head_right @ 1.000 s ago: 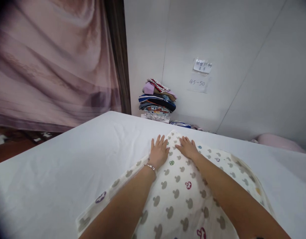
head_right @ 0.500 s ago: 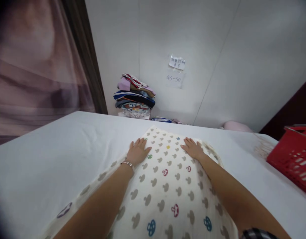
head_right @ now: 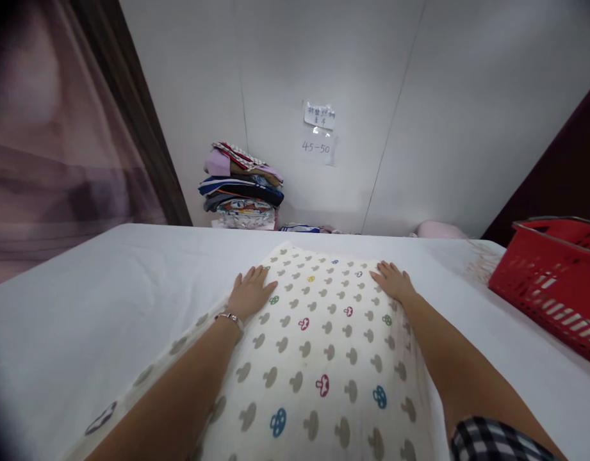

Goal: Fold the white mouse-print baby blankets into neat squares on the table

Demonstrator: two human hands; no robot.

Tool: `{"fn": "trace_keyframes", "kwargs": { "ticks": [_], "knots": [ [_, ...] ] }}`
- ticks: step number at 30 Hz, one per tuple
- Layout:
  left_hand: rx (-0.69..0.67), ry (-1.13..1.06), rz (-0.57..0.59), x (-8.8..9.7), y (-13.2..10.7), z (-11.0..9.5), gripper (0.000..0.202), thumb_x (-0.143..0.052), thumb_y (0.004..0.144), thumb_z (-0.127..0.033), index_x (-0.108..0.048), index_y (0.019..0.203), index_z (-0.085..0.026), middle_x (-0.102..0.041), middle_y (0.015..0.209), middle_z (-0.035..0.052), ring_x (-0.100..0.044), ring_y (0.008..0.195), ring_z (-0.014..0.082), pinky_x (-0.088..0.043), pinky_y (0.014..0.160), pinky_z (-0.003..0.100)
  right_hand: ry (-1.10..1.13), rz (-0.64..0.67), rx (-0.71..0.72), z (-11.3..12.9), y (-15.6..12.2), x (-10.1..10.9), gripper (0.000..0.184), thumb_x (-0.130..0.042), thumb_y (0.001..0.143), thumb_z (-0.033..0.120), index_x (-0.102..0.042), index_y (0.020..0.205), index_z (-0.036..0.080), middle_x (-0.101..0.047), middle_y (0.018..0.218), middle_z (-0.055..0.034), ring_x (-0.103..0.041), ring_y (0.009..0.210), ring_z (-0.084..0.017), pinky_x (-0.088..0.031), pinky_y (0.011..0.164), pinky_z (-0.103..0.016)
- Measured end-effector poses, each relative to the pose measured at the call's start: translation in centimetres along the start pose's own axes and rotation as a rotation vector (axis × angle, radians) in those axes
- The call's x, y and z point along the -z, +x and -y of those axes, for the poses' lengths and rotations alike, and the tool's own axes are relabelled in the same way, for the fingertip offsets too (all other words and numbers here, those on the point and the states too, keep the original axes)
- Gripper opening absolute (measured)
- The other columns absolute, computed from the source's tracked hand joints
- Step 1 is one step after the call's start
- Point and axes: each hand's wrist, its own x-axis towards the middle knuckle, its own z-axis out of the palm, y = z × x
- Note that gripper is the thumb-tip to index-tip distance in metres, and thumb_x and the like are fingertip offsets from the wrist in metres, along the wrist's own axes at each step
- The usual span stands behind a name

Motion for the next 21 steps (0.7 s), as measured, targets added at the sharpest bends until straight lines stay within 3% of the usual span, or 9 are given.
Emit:
{"fn": "trace_keyframes", "kwargs": {
  "ticks": [3, 6, 12, 16, 18, 21],
  "knots": [
    [-0.002, 0.002, -0.015, -0.1, -0.2, 0.0, 0.061, -0.020, 0.087, -0.053, -0.031, 0.139, -0.023, -0.026, 0.148, 0.0020, -0.016, 0.137, 0.0235, -0.011, 0.110, 0.048, -0.007, 0.036, 0.004, 0.2, 0.6, 0.4, 0.060, -0.024, 0.088, 0.053, -0.032, 0.139, 0.024, -0.019, 0.150, -0.0021, -0.014, 0.137, -0.026, -0.017, 0.107, -0.052],
    [0.005, -0.005, -0.014, 0.0, 0.0, 0.0, 0.061, -0.021, 0.086, -0.054, -0.030, 0.139, -0.024, -0.025, 0.148, 0.0022, -0.015, 0.137, 0.0227, -0.009, 0.110, 0.047, -0.026, 0.027, 0.026, 1.5, -0.9, 1.0, 0.060, -0.022, 0.088, 0.053, -0.033, 0.138, 0.022, -0.019, 0.150, -0.0037, -0.013, 0.137, -0.026, -0.013, 0.107, -0.052],
    [0.021, -0.066, 0.188, 3.3, 0.8, 0.5, 0.063, -0.015, 0.086, -0.057, -0.033, 0.137, -0.025, -0.022, 0.149, 0.0045, -0.017, 0.137, 0.0225, -0.017, 0.108, 0.045, -0.005, -0.046, 0.126, 2.0, -11.0, -0.6, 0.062, -0.024, 0.087, 0.056, -0.033, 0.139, 0.022, -0.022, 0.149, -0.0057, -0.012, 0.137, -0.024, -0.012, 0.109, -0.047],
    [-0.111, -0.032, 0.158, 4.7, -3.2, 2.1, 0.069, -0.019, 0.084, -0.062, -0.030, 0.139, -0.022, -0.018, 0.150, 0.0039, -0.010, 0.139, 0.0209, -0.008, 0.110, 0.042, 0.010, -0.037, 0.099, 1.6, -15.8, -2.0, 0.064, -0.024, 0.086, 0.057, -0.032, 0.139, 0.022, -0.020, 0.149, -0.0046, -0.013, 0.137, -0.026, -0.016, 0.108, -0.049],
    [-0.183, 0.013, 0.141, 4.3, -6.5, 3.3, 0.069, -0.021, 0.084, -0.063, -0.030, 0.139, -0.023, -0.018, 0.150, 0.0031, -0.010, 0.138, 0.0213, -0.005, 0.110, 0.042, 0.003, -0.028, 0.087, 1.7, -16.2, -1.7, 0.064, -0.023, 0.086, 0.056, -0.031, 0.140, 0.021, -0.020, 0.149, -0.0044, -0.013, 0.137, -0.026, -0.017, 0.107, -0.050],
    [-0.162, 0.042, 0.130, 3.5, -10.5, 4.5, 0.069, -0.020, 0.084, -0.062, -0.028, 0.140, -0.023, -0.018, 0.150, 0.0035, -0.011, 0.138, 0.0219, -0.004, 0.110, 0.043, -0.015, 0.016, 0.087, 2.7, -15.6, -0.3, 0.065, -0.022, 0.087, 0.055, -0.031, 0.140, 0.018, -0.020, 0.149, -0.0059, -0.014, 0.137, -0.027, -0.019, 0.106, -0.052]
  ]
}}
